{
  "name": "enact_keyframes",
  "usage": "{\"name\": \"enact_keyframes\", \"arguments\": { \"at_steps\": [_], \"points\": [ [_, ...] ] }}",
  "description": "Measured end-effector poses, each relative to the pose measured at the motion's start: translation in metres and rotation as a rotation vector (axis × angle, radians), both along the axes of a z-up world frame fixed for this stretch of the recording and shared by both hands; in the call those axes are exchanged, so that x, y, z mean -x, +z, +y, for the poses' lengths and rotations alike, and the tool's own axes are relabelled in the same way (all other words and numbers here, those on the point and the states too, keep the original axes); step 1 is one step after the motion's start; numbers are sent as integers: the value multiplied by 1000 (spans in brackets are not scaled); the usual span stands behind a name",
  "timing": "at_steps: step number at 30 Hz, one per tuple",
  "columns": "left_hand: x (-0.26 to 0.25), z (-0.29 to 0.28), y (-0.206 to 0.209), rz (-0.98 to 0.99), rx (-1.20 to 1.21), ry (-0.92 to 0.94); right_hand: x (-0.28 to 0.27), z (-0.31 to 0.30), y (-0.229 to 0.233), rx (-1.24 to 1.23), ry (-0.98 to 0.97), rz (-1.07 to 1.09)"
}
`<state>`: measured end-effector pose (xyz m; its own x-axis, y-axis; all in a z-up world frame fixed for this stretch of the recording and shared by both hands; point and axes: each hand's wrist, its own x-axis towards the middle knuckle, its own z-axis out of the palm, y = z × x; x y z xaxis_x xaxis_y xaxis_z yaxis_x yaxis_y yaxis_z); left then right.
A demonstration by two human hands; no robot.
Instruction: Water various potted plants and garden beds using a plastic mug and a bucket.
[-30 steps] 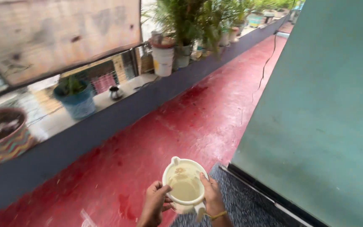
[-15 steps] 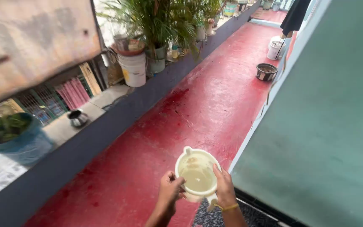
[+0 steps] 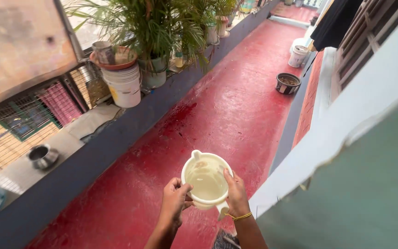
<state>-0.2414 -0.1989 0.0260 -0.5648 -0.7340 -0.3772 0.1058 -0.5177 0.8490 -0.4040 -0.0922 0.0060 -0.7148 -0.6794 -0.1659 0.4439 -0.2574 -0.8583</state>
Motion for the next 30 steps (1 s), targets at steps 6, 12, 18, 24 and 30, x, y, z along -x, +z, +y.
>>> {"name": "enact_keyframes", "arguments": {
  "at_steps": [6,12,18,24,30],
  "points": [
    [83,-84,-8,-1,-17,-75,74,-73,-12,19,-71,-35],
    [164,-174,-17,35,-10,-191,141,-148,-13,8,-192,-72],
    [241,-250,1,33,50,-313,202,-207,-12,6,-325,-68],
    [325,-295,-2,-3,12,-349,273,-246,-1,-10,-378,-53],
    [423,-327,-21,18,34,-349,370,-279,-8,-44,-358,-80]
  ]
}}
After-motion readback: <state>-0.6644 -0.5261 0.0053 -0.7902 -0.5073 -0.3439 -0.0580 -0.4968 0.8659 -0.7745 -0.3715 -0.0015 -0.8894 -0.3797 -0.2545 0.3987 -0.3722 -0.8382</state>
